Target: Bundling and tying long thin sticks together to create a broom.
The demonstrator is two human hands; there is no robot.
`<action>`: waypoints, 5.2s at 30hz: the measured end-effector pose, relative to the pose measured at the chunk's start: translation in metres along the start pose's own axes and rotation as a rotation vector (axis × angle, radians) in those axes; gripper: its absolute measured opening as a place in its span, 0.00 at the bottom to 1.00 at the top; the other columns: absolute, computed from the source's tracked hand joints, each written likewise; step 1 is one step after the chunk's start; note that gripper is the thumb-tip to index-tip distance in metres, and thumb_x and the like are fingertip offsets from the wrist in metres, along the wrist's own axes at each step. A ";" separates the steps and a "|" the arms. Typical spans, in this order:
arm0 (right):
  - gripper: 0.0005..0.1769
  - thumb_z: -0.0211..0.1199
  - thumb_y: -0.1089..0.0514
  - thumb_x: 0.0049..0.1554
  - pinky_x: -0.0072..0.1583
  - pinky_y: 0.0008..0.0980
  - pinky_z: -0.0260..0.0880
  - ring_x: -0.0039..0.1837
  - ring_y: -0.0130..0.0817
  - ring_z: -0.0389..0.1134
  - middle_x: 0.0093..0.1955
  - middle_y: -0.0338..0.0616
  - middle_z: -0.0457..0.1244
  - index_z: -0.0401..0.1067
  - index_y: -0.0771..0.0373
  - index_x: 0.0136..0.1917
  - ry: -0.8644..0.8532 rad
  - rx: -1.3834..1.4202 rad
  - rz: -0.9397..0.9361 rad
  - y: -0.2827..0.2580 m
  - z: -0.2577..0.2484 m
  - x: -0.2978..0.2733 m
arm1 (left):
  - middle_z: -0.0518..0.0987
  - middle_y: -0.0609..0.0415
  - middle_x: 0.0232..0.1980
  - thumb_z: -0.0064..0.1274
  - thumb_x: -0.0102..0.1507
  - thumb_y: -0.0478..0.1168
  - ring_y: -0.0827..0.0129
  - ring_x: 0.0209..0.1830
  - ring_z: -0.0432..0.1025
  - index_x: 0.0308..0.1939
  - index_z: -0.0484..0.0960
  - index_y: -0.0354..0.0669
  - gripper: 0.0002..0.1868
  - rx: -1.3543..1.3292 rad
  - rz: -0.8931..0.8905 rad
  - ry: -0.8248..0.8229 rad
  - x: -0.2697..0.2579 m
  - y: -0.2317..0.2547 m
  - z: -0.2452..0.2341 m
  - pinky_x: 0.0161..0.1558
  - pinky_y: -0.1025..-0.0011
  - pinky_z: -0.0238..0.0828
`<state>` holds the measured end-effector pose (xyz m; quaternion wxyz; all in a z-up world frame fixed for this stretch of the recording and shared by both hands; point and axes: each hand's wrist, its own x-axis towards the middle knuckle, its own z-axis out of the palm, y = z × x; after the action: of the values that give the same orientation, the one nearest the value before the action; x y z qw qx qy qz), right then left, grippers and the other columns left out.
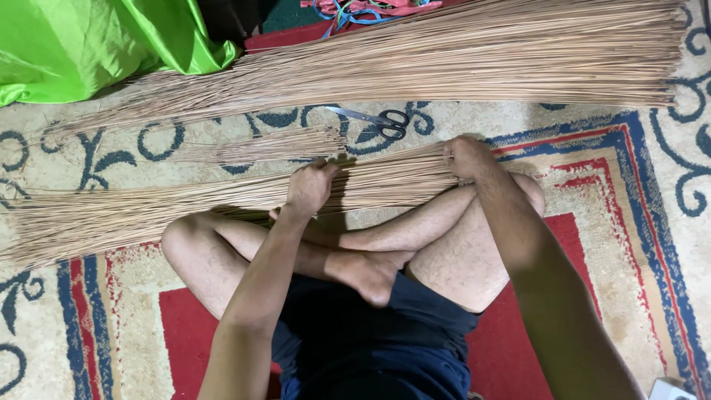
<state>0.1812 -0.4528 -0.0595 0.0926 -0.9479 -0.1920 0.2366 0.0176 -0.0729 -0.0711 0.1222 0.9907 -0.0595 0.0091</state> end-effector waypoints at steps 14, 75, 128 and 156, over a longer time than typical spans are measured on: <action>0.14 0.67 0.69 0.56 0.53 0.32 0.79 0.51 0.33 0.71 0.52 0.49 0.69 0.74 0.70 0.56 0.188 1.090 0.003 -0.038 -0.085 -0.071 | 0.81 0.62 0.42 0.54 0.68 0.45 0.64 0.49 0.76 0.45 0.86 0.59 0.06 -0.081 0.034 0.240 0.008 -0.016 -0.047 0.45 0.68 0.80; 0.15 0.74 0.76 0.50 0.48 0.46 0.86 0.41 0.47 0.78 0.46 0.67 0.71 0.79 0.72 0.51 1.139 1.871 0.134 -0.074 0.018 -0.011 | 0.87 0.59 0.31 0.54 0.66 0.39 0.68 0.30 0.83 0.36 0.88 0.52 0.08 -0.522 -0.097 -0.356 0.037 -0.034 -0.111 0.43 0.67 0.77; 0.06 0.49 0.64 0.61 0.50 0.54 0.69 0.49 0.66 0.68 0.39 0.62 0.62 0.66 0.66 0.49 0.264 0.182 -0.705 -0.173 -0.022 -0.055 | 0.86 0.51 0.43 0.46 0.67 0.44 0.51 0.42 0.82 0.45 0.83 0.52 0.10 -0.099 0.097 -0.197 0.016 0.037 -0.108 0.45 0.53 0.79; 0.08 0.49 0.60 0.63 0.52 0.55 0.71 0.51 0.65 0.70 0.42 0.61 0.65 0.69 0.63 0.51 0.153 0.183 -0.498 -0.100 -0.009 -0.035 | 0.83 0.48 0.50 0.47 0.66 0.40 0.46 0.46 0.81 0.52 0.79 0.47 0.12 -0.094 0.077 -0.231 -0.008 -0.005 -0.090 0.47 0.51 0.79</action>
<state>0.1253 -0.3771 -0.0101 0.2473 -0.8744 -0.3894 0.1504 0.0098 -0.0453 0.0148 0.1604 0.9753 -0.1114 -0.1032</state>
